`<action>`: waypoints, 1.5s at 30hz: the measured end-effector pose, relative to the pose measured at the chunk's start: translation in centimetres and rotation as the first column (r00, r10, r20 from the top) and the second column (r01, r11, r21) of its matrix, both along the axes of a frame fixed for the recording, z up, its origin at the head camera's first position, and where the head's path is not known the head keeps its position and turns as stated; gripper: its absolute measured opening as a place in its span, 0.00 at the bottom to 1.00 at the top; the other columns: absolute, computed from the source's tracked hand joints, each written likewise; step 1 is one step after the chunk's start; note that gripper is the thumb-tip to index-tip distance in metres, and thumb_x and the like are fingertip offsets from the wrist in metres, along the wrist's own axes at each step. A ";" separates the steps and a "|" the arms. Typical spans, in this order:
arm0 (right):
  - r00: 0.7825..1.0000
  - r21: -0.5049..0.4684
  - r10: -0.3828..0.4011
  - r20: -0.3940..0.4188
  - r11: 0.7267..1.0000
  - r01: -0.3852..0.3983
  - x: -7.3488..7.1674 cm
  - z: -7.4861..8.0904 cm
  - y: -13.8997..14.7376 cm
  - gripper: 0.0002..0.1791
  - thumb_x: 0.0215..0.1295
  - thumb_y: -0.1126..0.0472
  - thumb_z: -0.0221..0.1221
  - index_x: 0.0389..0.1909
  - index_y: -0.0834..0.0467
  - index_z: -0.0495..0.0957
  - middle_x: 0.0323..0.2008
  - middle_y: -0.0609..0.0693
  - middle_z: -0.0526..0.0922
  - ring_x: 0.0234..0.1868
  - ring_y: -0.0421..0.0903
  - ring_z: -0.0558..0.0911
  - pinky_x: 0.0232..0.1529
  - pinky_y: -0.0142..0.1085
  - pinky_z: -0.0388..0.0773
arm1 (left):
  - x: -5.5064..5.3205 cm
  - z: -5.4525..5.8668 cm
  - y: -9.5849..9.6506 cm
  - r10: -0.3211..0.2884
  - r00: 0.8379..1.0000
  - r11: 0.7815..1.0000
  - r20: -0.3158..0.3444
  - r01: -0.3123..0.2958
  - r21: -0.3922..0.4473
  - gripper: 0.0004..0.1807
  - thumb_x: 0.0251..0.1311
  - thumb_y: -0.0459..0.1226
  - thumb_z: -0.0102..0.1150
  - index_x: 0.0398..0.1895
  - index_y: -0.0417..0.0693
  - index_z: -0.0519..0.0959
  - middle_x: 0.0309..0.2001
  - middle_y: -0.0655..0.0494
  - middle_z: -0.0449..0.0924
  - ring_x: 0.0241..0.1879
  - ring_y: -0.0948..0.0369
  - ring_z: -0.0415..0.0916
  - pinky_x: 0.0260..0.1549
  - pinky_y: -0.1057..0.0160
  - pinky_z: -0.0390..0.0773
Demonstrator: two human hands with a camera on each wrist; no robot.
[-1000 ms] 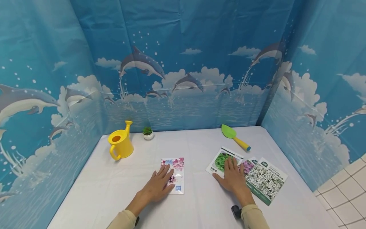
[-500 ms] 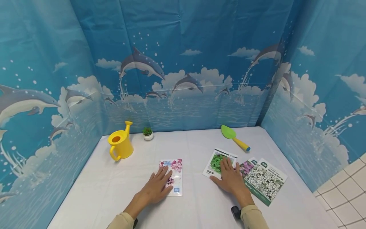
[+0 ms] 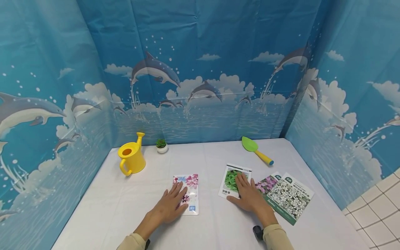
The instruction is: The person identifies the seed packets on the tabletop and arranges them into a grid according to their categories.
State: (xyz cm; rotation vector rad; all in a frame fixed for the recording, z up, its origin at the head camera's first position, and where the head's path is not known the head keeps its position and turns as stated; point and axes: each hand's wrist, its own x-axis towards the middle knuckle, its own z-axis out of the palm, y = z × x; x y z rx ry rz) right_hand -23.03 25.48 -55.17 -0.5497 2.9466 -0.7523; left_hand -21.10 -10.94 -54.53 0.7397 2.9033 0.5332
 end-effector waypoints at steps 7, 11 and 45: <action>0.999 0.025 0.025 0.037 0.999 -0.026 0.2 0.6 -0.3 0.56 0.75 0.36 0.63 0.82 0.73 0.54 0.84 0.71 0.48 0.84 0.73 0.47 0.80 0.71 0.38 | 0.2 0.1 0.0 0.011 1.000 0.999 0.002 -0.011 -0.033 0.37 0.81 0.52 0.50 0.84 0.43 0.63 0.86 0.39 0.53 0.85 0.40 0.48 0.78 0.30 0.55; 0.996 0.008 0.049 0.078 0.999 -0.050 0.3 0.9 -0.5 0.56 0.74 0.37 0.65 0.83 0.73 0.53 0.84 0.72 0.48 0.84 0.73 0.47 0.79 0.72 0.36 | 0.5 0.5 0.1 0.021 1.000 0.999 0.017 -0.021 -0.029 0.37 0.80 0.51 0.53 0.84 0.42 0.64 0.85 0.39 0.54 0.85 0.40 0.49 0.78 0.30 0.56; 0.962 -0.110 0.196 0.188 0.978 -0.177 1.5 1.2 -1.8 0.56 0.70 0.39 0.69 0.85 0.65 0.54 0.87 0.63 0.44 0.86 0.68 0.42 0.81 0.68 0.40 | 1.8 -1.0 0.1 0.032 0.999 0.999 -0.035 -0.032 -0.013 0.37 0.78 0.52 0.54 0.83 0.44 0.66 0.85 0.41 0.56 0.85 0.42 0.49 0.76 0.27 0.55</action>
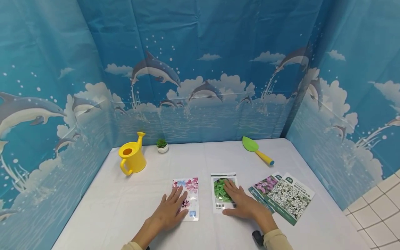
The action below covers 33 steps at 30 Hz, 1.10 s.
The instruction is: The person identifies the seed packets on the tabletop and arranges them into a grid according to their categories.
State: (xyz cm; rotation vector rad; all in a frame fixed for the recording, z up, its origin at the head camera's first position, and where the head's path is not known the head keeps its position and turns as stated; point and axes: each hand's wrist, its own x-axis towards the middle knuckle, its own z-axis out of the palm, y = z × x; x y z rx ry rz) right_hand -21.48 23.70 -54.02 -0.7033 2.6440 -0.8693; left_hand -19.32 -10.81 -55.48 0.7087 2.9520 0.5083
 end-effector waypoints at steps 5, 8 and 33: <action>1.000 0.008 0.008 -0.011 1.000 -0.008 0.3 -0.1 -0.2 0.57 0.70 0.38 0.69 0.85 0.65 0.54 0.87 0.62 0.44 0.86 0.68 0.43 0.81 0.68 0.40 | 0.3 -0.4 0.1 -0.001 1.000 1.000 -0.007 0.001 0.001 0.37 0.79 0.53 0.52 0.83 0.45 0.66 0.85 0.42 0.56 0.85 0.42 0.49 0.75 0.26 0.55; 1.000 0.007 0.012 -0.007 1.000 -0.012 0.4 -0.1 -0.4 0.57 0.69 0.38 0.69 0.85 0.65 0.54 0.87 0.63 0.45 0.86 0.68 0.43 0.81 0.69 0.39 | 0.5 -0.4 0.2 -0.005 1.000 1.000 -0.012 0.005 -0.008 0.36 0.80 0.54 0.51 0.83 0.45 0.66 0.85 0.42 0.56 0.85 0.43 0.50 0.75 0.25 0.56; 0.999 0.020 0.038 -0.028 0.999 -0.037 2.3 0.3 -1.1 0.58 0.68 0.36 0.69 0.85 0.66 0.55 0.87 0.64 0.47 0.85 0.69 0.46 0.79 0.72 0.40 | 2.8 2.3 1.0 0.016 0.999 0.997 0.041 -0.013 -0.081 0.37 0.77 0.54 0.57 0.81 0.45 0.69 0.85 0.42 0.58 0.84 0.41 0.52 0.73 0.25 0.60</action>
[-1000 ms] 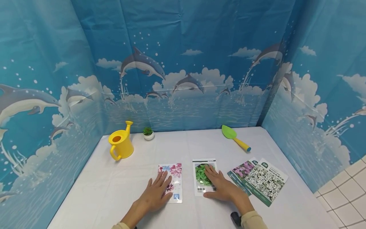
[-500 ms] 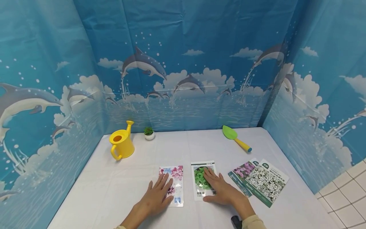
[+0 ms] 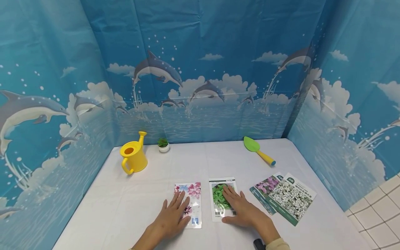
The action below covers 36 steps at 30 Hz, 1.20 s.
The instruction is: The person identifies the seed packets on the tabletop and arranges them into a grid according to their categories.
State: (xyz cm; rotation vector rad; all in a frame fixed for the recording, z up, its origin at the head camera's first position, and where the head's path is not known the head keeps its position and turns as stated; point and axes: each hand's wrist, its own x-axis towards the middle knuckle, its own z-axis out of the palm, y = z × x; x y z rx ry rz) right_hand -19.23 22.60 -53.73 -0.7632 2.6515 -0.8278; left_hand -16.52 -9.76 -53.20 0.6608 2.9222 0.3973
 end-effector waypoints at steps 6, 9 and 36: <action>1.000 0.003 0.002 -0.026 1.000 -0.002 0.3 0.0 0.0 0.58 0.67 0.35 0.69 0.84 0.66 0.56 0.86 0.65 0.48 0.85 0.70 0.47 0.79 0.72 0.42 | 0.2 0.1 0.1 0.005 1.000 1.000 0.000 -0.005 -0.011 0.37 0.77 0.55 0.56 0.82 0.46 0.69 0.85 0.42 0.57 0.85 0.42 0.51 0.73 0.25 0.61; 1.000 0.012 -0.001 -0.026 1.000 0.002 0.7 0.1 0.0 0.58 0.67 0.35 0.69 0.84 0.66 0.56 0.86 0.64 0.48 0.85 0.69 0.47 0.79 0.71 0.43 | 0.3 -0.2 0.1 -0.001 1.000 1.000 -0.007 0.001 0.000 0.37 0.77 0.55 0.57 0.81 0.46 0.69 0.84 0.42 0.58 0.84 0.41 0.52 0.72 0.25 0.61; 0.999 0.021 0.004 -0.051 1.000 -0.003 2.3 0.2 0.0 0.60 0.63 0.33 0.70 0.84 0.64 0.59 0.86 0.61 0.52 0.85 0.67 0.51 0.79 0.68 0.46 | 1.0 -0.2 0.5 0.018 1.000 0.997 -0.008 -0.019 -0.071 0.38 0.77 0.58 0.55 0.83 0.49 0.68 0.85 0.46 0.58 0.84 0.44 0.54 0.73 0.29 0.65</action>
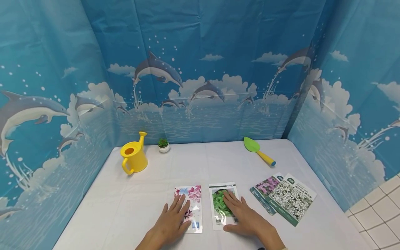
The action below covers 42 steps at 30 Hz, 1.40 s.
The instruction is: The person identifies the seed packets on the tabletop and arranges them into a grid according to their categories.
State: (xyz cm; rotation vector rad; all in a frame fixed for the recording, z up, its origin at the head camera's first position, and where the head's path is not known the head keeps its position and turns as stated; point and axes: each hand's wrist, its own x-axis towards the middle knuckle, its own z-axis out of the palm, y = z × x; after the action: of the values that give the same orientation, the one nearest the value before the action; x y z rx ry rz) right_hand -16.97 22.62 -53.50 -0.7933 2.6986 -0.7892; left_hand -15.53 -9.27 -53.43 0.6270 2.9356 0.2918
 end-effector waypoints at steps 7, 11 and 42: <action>1.000 0.005 -0.003 -0.011 1.000 0.003 0.2 0.0 0.0 0.59 0.63 0.33 0.70 0.83 0.65 0.60 0.86 0.61 0.53 0.84 0.67 0.52 0.78 0.69 0.47 | 0.0 0.1 0.2 0.005 1.000 1.000 0.010 -0.005 -0.015 0.38 0.76 0.58 0.56 0.83 0.50 0.68 0.85 0.47 0.58 0.84 0.45 0.54 0.73 0.30 0.65; 1.000 0.006 -0.005 -0.017 1.000 0.005 0.2 -0.1 0.0 0.59 0.64 0.33 0.70 0.83 0.65 0.60 0.86 0.61 0.54 0.84 0.68 0.53 0.78 0.70 0.48 | 0.1 0.2 0.2 0.007 1.000 1.000 0.009 -0.007 -0.023 0.38 0.76 0.58 0.56 0.82 0.50 0.68 0.85 0.47 0.58 0.84 0.45 0.54 0.73 0.30 0.66; 0.998 0.018 -0.027 -0.049 0.999 0.028 0.4 -0.3 -0.2 0.59 0.61 0.32 0.72 0.82 0.65 0.63 0.85 0.60 0.56 0.84 0.66 0.55 0.78 0.69 0.51 | -0.1 0.7 0.1 -0.014 0.999 1.000 0.051 0.013 0.023 0.38 0.75 0.55 0.59 0.81 0.46 0.68 0.85 0.47 0.59 0.84 0.46 0.54 0.75 0.32 0.64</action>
State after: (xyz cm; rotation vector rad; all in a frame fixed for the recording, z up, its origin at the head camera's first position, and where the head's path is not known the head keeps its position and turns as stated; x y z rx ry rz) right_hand -16.57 22.40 -53.82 -0.7830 2.7615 -0.7593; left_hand -15.58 -9.15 -52.74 0.6326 2.8815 0.3354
